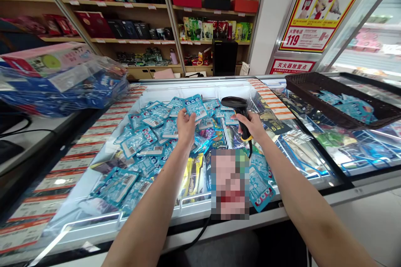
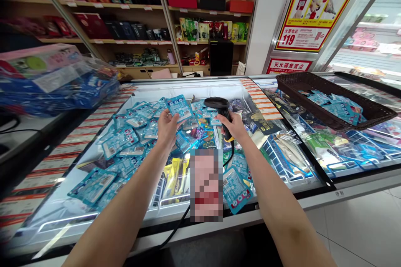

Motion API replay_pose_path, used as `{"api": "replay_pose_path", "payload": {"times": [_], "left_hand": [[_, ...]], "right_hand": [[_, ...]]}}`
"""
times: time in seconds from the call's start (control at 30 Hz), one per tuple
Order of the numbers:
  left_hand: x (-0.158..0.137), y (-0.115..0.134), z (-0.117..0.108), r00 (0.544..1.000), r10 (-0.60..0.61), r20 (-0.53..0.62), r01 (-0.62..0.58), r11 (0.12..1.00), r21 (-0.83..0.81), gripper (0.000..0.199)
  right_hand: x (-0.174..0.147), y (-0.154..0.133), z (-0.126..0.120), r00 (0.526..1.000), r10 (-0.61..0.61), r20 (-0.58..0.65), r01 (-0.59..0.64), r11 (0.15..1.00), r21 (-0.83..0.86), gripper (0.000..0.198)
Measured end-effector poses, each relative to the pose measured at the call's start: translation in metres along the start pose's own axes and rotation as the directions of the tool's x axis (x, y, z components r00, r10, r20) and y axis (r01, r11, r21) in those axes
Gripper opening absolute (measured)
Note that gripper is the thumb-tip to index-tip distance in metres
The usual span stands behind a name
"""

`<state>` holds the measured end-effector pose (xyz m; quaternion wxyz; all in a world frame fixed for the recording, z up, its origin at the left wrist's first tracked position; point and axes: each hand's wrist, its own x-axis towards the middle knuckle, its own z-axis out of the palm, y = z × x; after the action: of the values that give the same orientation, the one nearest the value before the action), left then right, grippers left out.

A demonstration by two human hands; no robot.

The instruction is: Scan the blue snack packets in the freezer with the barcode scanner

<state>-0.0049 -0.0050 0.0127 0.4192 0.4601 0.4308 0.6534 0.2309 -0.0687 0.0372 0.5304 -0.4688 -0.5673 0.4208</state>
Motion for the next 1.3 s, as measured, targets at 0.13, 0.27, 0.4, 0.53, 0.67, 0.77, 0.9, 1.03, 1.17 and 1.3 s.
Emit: {"api": "replay_pose_path", "payload": {"times": [0.13,0.27,0.4,0.53,0.67,0.77,0.9,1.03,1.17,1.3], "left_hand": [[0.0018,-0.0062,0.0008,0.999,-0.047,-0.002,0.047,0.996,-0.076,0.035],[0.0005,-0.0063,0.0044,0.998,-0.042,0.037,0.045,0.997,-0.064,0.036],[-0.0014,-0.0059,0.0060,0.996,-0.023,0.081,0.027,0.999,-0.043,0.037],[-0.0018,-0.0069,0.0057,0.993,-0.022,0.115,0.027,0.999,-0.043,0.036],[-0.0014,-0.0076,0.0055,0.992,-0.024,0.126,0.032,0.998,-0.061,0.035],[-0.0013,-0.0081,0.0056,0.992,-0.019,0.126,0.029,0.996,-0.083,0.036],[-0.0013,-0.0092,0.0054,0.993,-0.007,0.122,0.017,0.996,-0.083,0.035],[-0.0011,-0.0100,0.0052,0.994,-0.016,0.107,0.024,0.997,-0.069,0.032],[-0.0014,-0.0093,0.0053,0.994,-0.026,0.104,0.032,0.998,-0.061,0.030],[-0.0019,-0.0093,0.0054,0.994,-0.013,0.110,0.020,0.998,-0.067,0.029]], "right_hand": [[-0.0040,-0.0045,0.0025,0.994,-0.013,0.104,0.025,0.994,-0.111,0.044],[-0.0064,-0.0063,0.0028,0.982,-0.008,0.189,0.049,0.976,-0.214,0.044],[-0.0058,-0.0042,0.0026,0.978,0.006,0.210,0.040,0.976,-0.214,0.045],[-0.0045,-0.0023,0.0026,0.979,0.006,0.204,0.033,0.982,-0.188,0.045],[-0.0048,-0.0031,0.0024,0.976,-0.008,0.219,0.050,0.981,-0.187,0.044],[-0.0054,-0.0040,0.0024,0.975,-0.015,0.222,0.058,0.980,-0.188,0.044],[-0.0052,-0.0034,0.0024,0.972,-0.015,0.234,0.059,0.981,-0.184,0.045],[-0.0044,-0.0019,0.0024,0.967,-0.021,0.253,0.067,0.982,-0.175,0.044],[-0.0046,-0.0031,0.0030,0.962,-0.012,0.274,0.053,0.988,-0.145,0.045],[-0.0059,-0.0061,0.0036,0.954,0.003,0.301,0.032,0.993,-0.111,0.045]]}}
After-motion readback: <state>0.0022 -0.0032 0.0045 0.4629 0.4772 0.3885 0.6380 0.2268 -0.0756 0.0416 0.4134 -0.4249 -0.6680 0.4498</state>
